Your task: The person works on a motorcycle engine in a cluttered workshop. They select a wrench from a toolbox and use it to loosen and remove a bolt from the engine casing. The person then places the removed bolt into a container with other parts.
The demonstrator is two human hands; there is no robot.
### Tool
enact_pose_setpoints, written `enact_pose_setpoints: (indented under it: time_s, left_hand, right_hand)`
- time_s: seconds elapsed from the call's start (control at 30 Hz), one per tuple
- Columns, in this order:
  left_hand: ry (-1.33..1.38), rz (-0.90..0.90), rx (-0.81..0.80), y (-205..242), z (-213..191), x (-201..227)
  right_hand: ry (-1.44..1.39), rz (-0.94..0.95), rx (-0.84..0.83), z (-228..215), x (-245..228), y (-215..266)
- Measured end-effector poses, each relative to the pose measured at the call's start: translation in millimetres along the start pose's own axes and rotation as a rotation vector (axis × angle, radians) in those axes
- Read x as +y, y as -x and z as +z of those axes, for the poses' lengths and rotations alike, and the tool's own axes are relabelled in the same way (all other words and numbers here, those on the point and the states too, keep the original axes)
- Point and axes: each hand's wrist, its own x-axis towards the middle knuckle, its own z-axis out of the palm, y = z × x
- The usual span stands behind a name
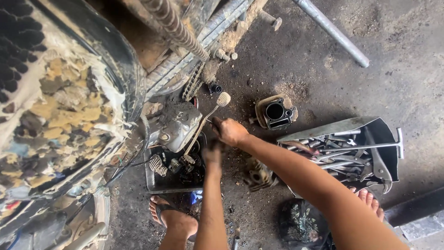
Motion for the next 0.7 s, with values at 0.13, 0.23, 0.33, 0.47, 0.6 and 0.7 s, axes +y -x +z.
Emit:
enact_pose_setpoints:
  time_s: [0.13,0.23,0.33,0.47,0.6,0.7]
  left_hand:
    - [1.020,-0.083,0.122,-64,-30,-31]
    - [1.247,0.005,0.007,-80,-39,-38]
    - [1.143,0.079,-0.025,-90,-44,-50]
    - [1.050,0.154,-0.028,-85,-46,-44]
    - [1.004,0.267,-0.021,-103,-52,-78]
    - [1.027,0.282,-0.040,-105,-46,-73]
  right_hand:
    - [-0.067,0.044,-0.027,7,4,-2]
    - [-0.068,0.081,-0.051,11,8,-5]
    - [-0.016,-0.071,0.096,22,16,-9]
    - [-0.022,-0.069,0.054,24,16,-8]
    - [0.008,-0.149,0.161,37,27,-12]
    - [0.070,-0.237,0.319,44,34,-16]
